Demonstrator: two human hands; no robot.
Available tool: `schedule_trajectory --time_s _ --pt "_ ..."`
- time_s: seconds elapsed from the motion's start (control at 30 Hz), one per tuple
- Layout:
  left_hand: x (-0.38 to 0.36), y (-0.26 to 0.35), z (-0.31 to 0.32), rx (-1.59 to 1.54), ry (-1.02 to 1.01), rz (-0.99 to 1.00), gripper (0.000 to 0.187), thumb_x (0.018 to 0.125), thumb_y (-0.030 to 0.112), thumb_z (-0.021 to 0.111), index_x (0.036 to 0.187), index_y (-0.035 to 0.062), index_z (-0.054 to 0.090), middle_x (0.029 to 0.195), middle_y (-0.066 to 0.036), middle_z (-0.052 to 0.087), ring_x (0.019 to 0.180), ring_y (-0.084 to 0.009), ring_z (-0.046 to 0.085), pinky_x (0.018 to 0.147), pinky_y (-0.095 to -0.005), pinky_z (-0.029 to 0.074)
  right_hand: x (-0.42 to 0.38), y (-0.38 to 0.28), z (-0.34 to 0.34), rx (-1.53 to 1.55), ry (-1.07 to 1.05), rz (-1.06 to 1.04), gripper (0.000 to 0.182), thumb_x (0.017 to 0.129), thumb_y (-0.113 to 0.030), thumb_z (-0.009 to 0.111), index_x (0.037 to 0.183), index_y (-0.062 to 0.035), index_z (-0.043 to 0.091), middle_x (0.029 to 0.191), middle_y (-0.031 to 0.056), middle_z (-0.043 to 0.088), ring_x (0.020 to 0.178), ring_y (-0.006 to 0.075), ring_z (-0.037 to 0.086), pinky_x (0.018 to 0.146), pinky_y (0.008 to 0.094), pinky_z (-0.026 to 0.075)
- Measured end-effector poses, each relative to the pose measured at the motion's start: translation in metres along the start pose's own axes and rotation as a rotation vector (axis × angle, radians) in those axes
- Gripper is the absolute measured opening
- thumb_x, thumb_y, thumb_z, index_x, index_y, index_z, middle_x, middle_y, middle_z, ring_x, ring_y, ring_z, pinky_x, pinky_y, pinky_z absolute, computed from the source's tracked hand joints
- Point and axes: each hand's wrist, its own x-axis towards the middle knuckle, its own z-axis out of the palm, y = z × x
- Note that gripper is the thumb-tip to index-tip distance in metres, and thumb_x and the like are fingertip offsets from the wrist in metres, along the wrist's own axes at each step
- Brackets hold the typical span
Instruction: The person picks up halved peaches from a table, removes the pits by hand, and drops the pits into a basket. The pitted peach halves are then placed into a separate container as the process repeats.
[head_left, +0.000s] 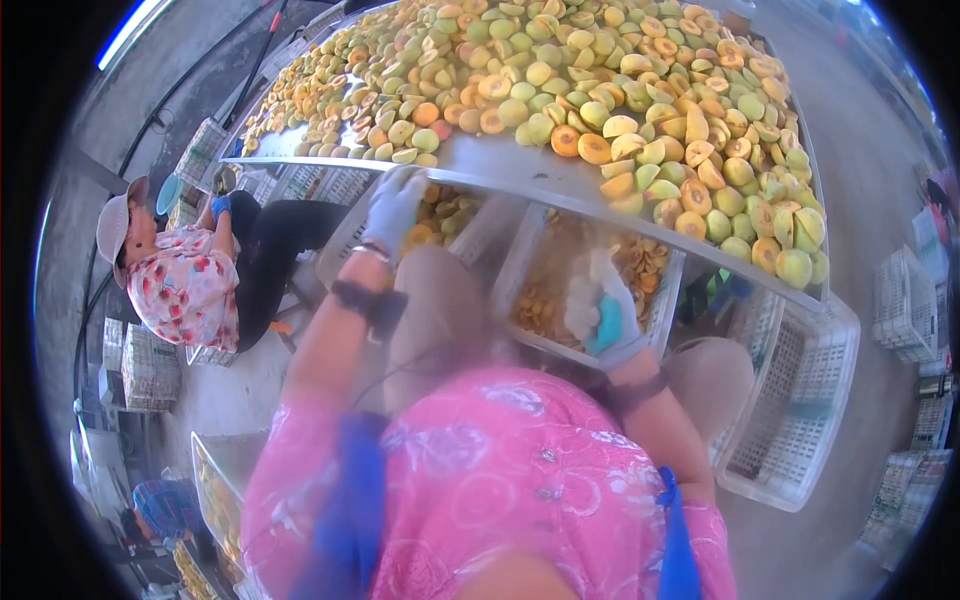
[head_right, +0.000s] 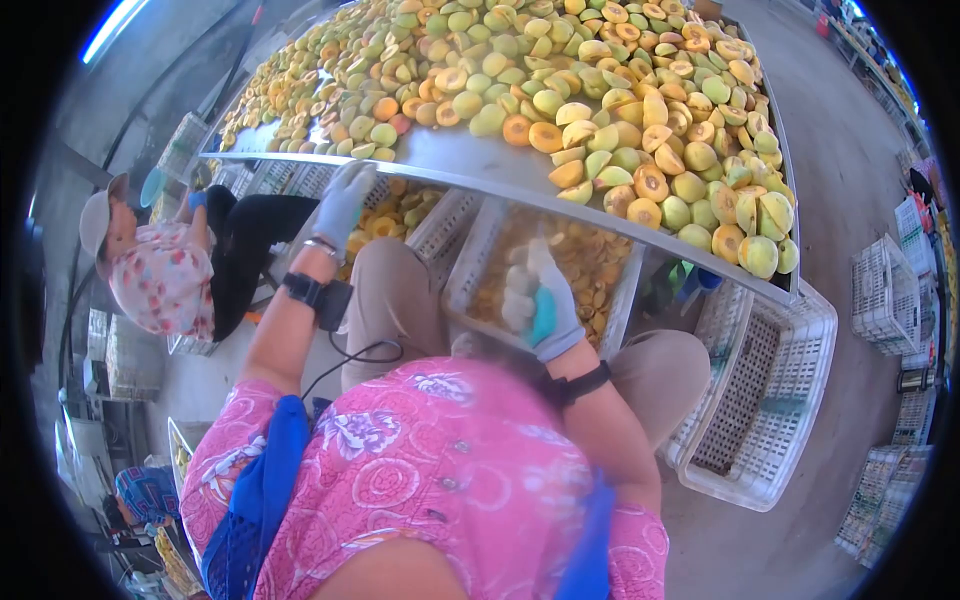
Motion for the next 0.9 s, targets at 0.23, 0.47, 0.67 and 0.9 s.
schedule_trajectory --time_s 0.23,0.47,0.67,0.9 --pt "0.062 0.08 0.175 0.731 -0.482 0.655 0.031 0.083 0.031 0.054 0.102 0.0084 0.062 0.124 -0.013 0.052 0.12 -0.035 0.042 0.101 -0.0413 0.035 0.007 -0.007 0.009 -0.203 0.134 -0.019 0.027 0.096 -0.041 0.045 0.096 -0.0144 0.051 0.06 -0.0079 0.039 0.04 0.0041 0.033 0.034 0.0177 0.027" --pt "0.058 0.114 0.232 0.598 -0.286 0.424 0.047 0.082 0.03 0.053 0.123 0.0086 0.049 0.135 -0.02 0.039 0.129 -0.0363 0.031 0.107 -0.0543 0.018 -0.003 -0.015 0.018 -0.328 0.217 -0.09 0.03 0.095 -0.047 0.042 0.094 -0.0187 0.05 0.06 -0.0063 0.041 0.038 0.0062 0.031 0.034 0.0205 0.025" --pt "0.044 0.11 0.226 0.624 -0.221 0.527 0.041 0.081 0.023 0.053 0.12 0.0113 0.05 0.128 -0.019 0.042 0.116 -0.036 0.046 0.103 -0.0525 0.028 -0.009 -0.008 0.028 -0.316 0.164 -0.083 0.026 0.095 -0.043 0.046 0.097 -0.0185 0.051 0.062 -0.0066 0.042 0.041 0.0047 0.033 0.035 0.0184 0.026" --pt "0.052 0.119 0.182 0.373 -0.569 0.072 0.054 0.074 0.023 0.066 0.121 0.0039 0.046 0.117 -0.02 0.053 0.105 -0.0342 0.056 0.088 -0.0389 0.046 -0.008 -0.004 0.012 -0.45 0.194 -0.233 0.031 0.095 -0.044 0.046 0.098 -0.0126 0.05 0.064 -0.0046 0.042 0.042 0.0044 0.033 0.036 0.0197 0.029"
